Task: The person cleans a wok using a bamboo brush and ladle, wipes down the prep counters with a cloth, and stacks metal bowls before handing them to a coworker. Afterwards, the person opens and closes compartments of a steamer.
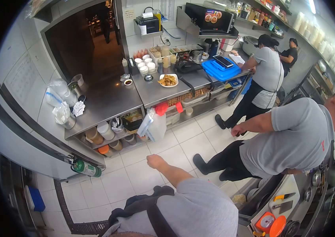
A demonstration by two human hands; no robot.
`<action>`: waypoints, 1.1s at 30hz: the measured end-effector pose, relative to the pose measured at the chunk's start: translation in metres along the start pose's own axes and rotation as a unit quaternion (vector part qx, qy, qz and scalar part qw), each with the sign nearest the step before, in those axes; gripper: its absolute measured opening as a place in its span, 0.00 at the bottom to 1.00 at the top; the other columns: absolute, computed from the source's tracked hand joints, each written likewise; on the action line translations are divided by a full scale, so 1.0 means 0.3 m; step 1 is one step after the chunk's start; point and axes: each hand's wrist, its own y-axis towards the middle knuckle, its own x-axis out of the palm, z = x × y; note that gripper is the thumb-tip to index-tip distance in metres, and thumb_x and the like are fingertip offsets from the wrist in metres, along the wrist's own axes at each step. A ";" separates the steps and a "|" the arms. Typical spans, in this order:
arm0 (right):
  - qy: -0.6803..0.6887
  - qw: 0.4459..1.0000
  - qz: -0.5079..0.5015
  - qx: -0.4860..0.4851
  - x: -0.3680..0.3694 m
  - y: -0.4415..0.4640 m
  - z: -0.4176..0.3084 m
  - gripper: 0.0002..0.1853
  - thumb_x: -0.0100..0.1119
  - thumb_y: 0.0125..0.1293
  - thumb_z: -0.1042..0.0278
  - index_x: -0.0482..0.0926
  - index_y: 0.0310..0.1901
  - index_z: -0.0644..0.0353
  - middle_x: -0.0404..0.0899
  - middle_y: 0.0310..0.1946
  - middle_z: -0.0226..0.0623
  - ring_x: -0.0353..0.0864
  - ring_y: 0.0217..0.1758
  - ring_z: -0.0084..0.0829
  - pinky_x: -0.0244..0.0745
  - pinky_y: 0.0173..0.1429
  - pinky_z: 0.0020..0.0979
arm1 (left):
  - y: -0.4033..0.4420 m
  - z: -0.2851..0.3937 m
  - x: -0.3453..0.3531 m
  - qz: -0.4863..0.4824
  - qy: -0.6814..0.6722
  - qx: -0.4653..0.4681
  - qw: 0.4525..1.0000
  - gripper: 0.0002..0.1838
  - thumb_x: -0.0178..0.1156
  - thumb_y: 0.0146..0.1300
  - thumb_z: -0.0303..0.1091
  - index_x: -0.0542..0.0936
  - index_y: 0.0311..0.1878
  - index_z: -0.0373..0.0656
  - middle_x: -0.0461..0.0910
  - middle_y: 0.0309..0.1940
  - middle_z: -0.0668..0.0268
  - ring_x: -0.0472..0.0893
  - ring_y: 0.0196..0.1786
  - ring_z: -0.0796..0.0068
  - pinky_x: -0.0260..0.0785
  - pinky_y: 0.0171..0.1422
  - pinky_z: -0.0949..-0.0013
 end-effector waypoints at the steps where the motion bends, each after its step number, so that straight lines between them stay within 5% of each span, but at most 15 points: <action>1: 0.011 1.000 0.007 -0.016 0.021 0.011 -0.022 0.12 0.48 0.55 0.65 0.78 0.36 0.62 0.79 0.37 0.49 0.78 0.45 0.47 0.72 0.51 0.44 | 0.016 -0.004 -0.012 0.004 -0.001 0.012 1.000 0.12 0.62 0.46 0.42 0.81 0.30 0.45 0.80 0.32 0.57 0.80 0.37 0.57 0.72 0.42 0.56; 5: -0.048 0.997 -0.041 0.037 0.132 -0.040 0.015 0.11 0.49 0.54 0.65 0.79 0.35 0.60 0.80 0.36 0.48 0.78 0.44 0.46 0.72 0.50 0.43 | 0.124 -0.089 -0.056 0.054 0.033 0.121 0.991 0.11 0.60 0.48 0.42 0.80 0.29 0.44 0.80 0.31 0.57 0.80 0.35 0.56 0.72 0.40 0.56; 7: -0.071 0.990 -0.092 0.077 0.197 -0.091 0.061 0.12 0.49 0.52 0.65 0.79 0.35 0.60 0.80 0.36 0.49 0.78 0.44 0.46 0.72 0.50 0.43 | 0.219 -0.190 -0.056 0.185 0.119 0.260 0.940 0.11 0.59 0.49 0.42 0.80 0.29 0.44 0.80 0.31 0.57 0.80 0.34 0.55 0.72 0.40 0.55; 8: -0.078 0.991 -0.070 0.082 0.270 -0.104 0.117 0.13 0.50 0.52 0.64 0.79 0.34 0.61 0.80 0.37 0.49 0.78 0.44 0.47 0.72 0.50 0.43 | 0.202 -0.254 -0.136 0.170 -0.006 0.207 0.964 0.11 0.60 0.48 0.40 0.80 0.30 0.43 0.79 0.34 0.57 0.79 0.37 0.58 0.72 0.42 0.56; 10: -0.094 0.987 -0.055 0.118 0.323 -0.138 0.156 0.15 0.49 0.52 0.63 0.80 0.35 0.62 0.80 0.37 0.50 0.78 0.44 0.47 0.73 0.50 0.44 | 0.261 -0.269 -0.260 0.044 0.108 0.102 0.988 0.11 0.61 0.48 0.39 0.80 0.34 0.47 0.80 0.36 0.60 0.79 0.40 0.59 0.72 0.44 0.57; 14: -0.132 0.975 -0.023 0.179 0.341 -0.218 0.054 0.13 0.49 0.51 0.64 0.81 0.22 0.62 0.80 0.29 0.49 0.80 0.36 0.47 0.75 0.45 0.43 | 0.316 -0.447 -0.385 -0.069 0.278 0.142 0.948 0.13 0.62 0.48 0.39 0.81 0.40 0.54 0.80 0.40 0.64 0.80 0.44 0.61 0.73 0.48 0.58; 15: -0.116 0.958 -0.121 0.234 0.344 -0.209 0.019 0.13 0.52 0.52 0.64 0.81 0.34 0.63 0.79 0.39 0.52 0.78 0.46 0.49 0.72 0.51 0.43 | 0.317 -0.503 -0.393 -0.074 0.267 0.130 0.952 0.14 0.62 0.48 0.39 0.81 0.40 0.54 0.80 0.40 0.64 0.79 0.45 0.61 0.73 0.48 0.58; 17: -0.079 0.964 -0.067 0.246 0.354 -0.240 -0.138 0.13 0.51 0.51 0.65 0.81 0.32 0.65 0.79 0.37 0.54 0.78 0.43 0.50 0.73 0.49 0.44 | 0.331 -0.629 -0.393 -0.095 0.246 0.098 0.960 0.15 0.62 0.48 0.40 0.81 0.42 0.55 0.80 0.42 0.65 0.79 0.48 0.62 0.73 0.49 0.58; 21: -0.208 0.966 -0.131 0.078 0.478 -0.052 -0.295 0.14 0.50 0.53 0.64 0.80 0.31 0.65 0.79 0.34 0.54 0.79 0.39 0.49 0.73 0.48 0.43 | 0.373 -0.825 -0.307 -0.127 0.170 0.021 0.977 0.16 0.62 0.47 0.39 0.81 0.43 0.56 0.80 0.44 0.64 0.79 0.49 0.61 0.72 0.51 0.59; 22: -0.245 0.957 -0.153 0.003 0.490 0.019 -0.366 0.14 0.50 0.54 0.63 0.80 0.31 0.64 0.80 0.33 0.53 0.79 0.39 0.49 0.74 0.48 0.43 | 0.290 -0.869 -0.315 -0.068 0.210 0.061 0.973 0.17 0.62 0.47 0.38 0.81 0.44 0.55 0.80 0.44 0.64 0.78 0.50 0.62 0.73 0.51 0.59; 24: -0.036 0.993 -0.062 0.091 0.429 0.122 -0.621 0.14 0.51 0.55 0.60 0.81 0.32 0.61 0.80 0.33 0.51 0.80 0.39 0.47 0.74 0.47 0.42 | 0.237 -0.913 -0.321 -0.076 0.190 0.048 0.978 0.17 0.62 0.46 0.38 0.81 0.43 0.55 0.81 0.43 0.63 0.79 0.49 0.62 0.73 0.50 0.60; 27: -0.052 0.998 -0.022 -0.004 0.407 0.305 -0.815 0.14 0.53 0.57 0.58 0.81 0.38 0.58 0.82 0.26 0.41 0.83 0.28 0.37 0.77 0.41 0.35 | 0.195 -0.987 -0.315 -0.078 0.137 0.038 0.987 0.15 0.63 0.43 0.36 0.83 0.39 0.53 0.82 0.41 0.63 0.80 0.47 0.61 0.74 0.48 0.60; 33: -0.126 0.987 -0.080 -0.053 0.396 0.559 -1.008 0.14 0.52 0.57 0.57 0.80 0.38 0.57 0.81 0.29 0.45 0.82 0.35 0.41 0.75 0.45 0.38 | 0.238 -1.035 -0.287 -0.006 0.116 -0.002 0.993 0.09 0.61 0.44 0.36 0.85 0.31 0.54 0.83 0.35 0.63 0.83 0.40 0.63 0.75 0.41 0.62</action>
